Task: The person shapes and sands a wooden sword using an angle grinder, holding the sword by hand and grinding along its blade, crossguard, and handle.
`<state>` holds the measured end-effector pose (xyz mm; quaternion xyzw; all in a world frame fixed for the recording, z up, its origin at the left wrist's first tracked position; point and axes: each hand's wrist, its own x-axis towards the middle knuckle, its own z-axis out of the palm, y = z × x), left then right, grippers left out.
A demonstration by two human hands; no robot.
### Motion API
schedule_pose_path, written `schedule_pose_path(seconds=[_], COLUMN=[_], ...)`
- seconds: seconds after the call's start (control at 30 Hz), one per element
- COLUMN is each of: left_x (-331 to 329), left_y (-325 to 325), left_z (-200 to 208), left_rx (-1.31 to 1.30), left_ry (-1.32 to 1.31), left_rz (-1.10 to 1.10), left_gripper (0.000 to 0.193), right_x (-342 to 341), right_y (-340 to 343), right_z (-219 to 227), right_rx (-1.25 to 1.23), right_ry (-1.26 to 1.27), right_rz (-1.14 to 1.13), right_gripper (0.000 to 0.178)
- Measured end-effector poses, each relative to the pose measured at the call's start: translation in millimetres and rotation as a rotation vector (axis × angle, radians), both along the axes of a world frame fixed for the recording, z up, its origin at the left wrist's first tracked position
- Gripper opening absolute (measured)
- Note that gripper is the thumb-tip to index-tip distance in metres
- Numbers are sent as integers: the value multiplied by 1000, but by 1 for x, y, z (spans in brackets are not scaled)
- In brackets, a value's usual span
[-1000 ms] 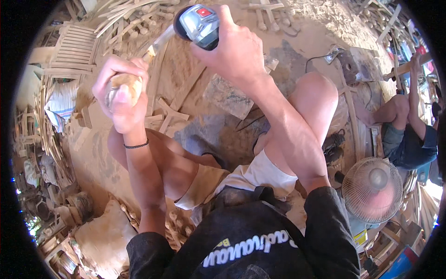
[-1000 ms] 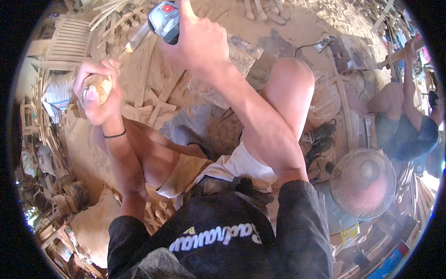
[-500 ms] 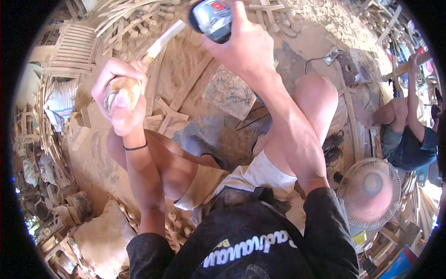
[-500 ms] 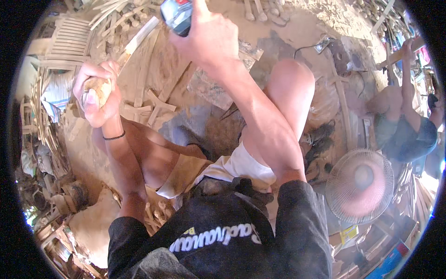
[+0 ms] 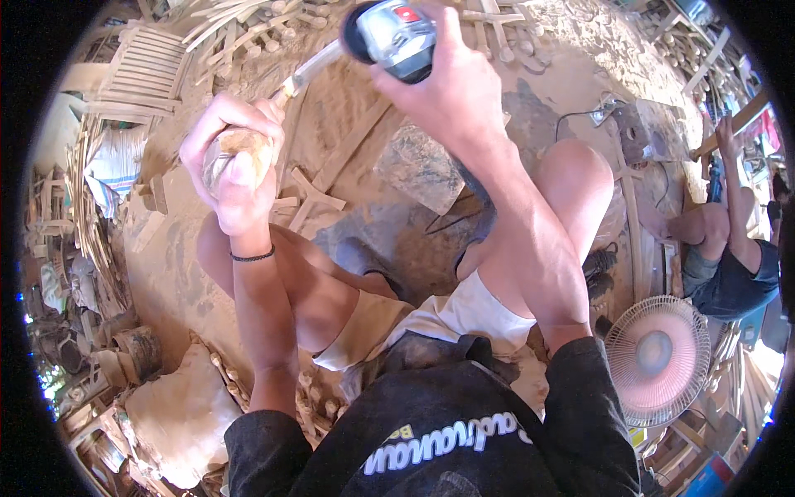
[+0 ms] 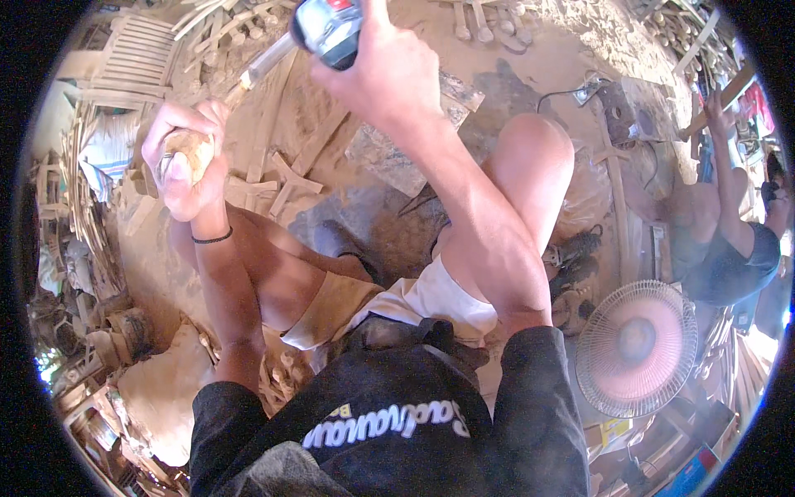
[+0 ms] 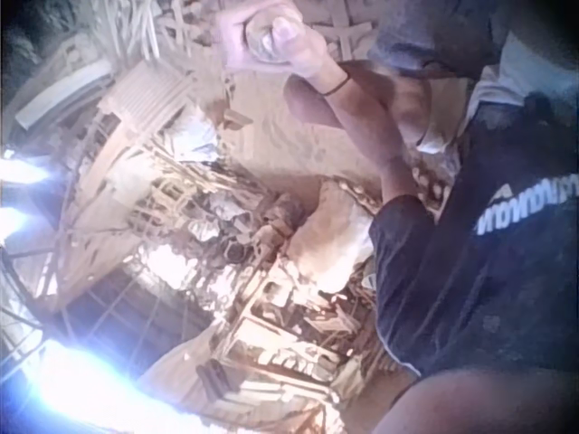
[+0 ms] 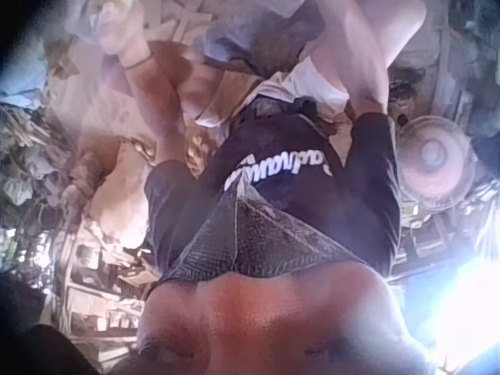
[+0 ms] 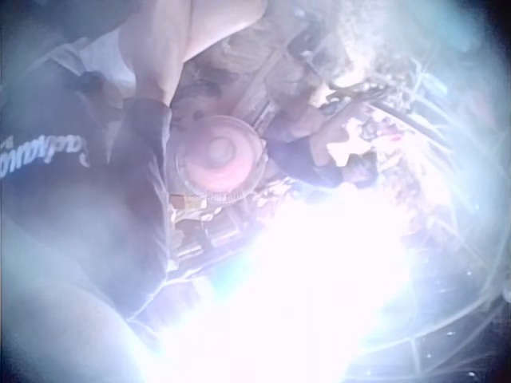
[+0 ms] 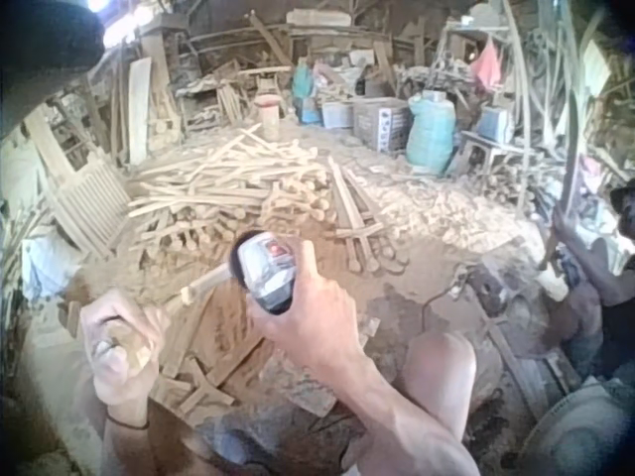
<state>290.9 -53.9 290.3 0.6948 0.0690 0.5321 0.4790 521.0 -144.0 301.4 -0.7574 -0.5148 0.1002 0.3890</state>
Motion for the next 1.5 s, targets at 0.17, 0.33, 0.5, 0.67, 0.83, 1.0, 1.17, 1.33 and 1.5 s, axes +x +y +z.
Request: schedule_pose_path(seconds=[0.17,0.33,0.5,0.67,0.83,1.0,1.17,1.33,1.5], left_x=[4,11,1,7,2,6,-6,19,8], left_y=[-5,-10,-4,0,2,1,11,16,24], left_z=[-3,-7,-7,-11,-10,-8,-6,-2,-2], left_rx=[-23,-26,-65,50,4,-9,71,183,144], left_ry=[34,17,-10,8,25,-3,5,-282,-300], left_rz=[-39,-28,4,-52,-41,-35,-57,274,370], left_gripper=[64,64,64,62,64,63,58,66,55], right_x=[-20,-24,-10,-6,-21,1,18,7,-3], right_y=[1,5,5,-5,0,2,3,-7,-3], right_z=[-5,-7,-6,-3,-7,-14,-15,-1,-4], right_rx=[-37,-80,-73,18,-59,-7,99,117,117], right_ry=[34,24,-94,7,28,-83,-57,105,127], right_rz=[177,192,37,83,219,31,-145,-70,-4], right_gripper=[76,75,77,78,74,71,86,77,77])
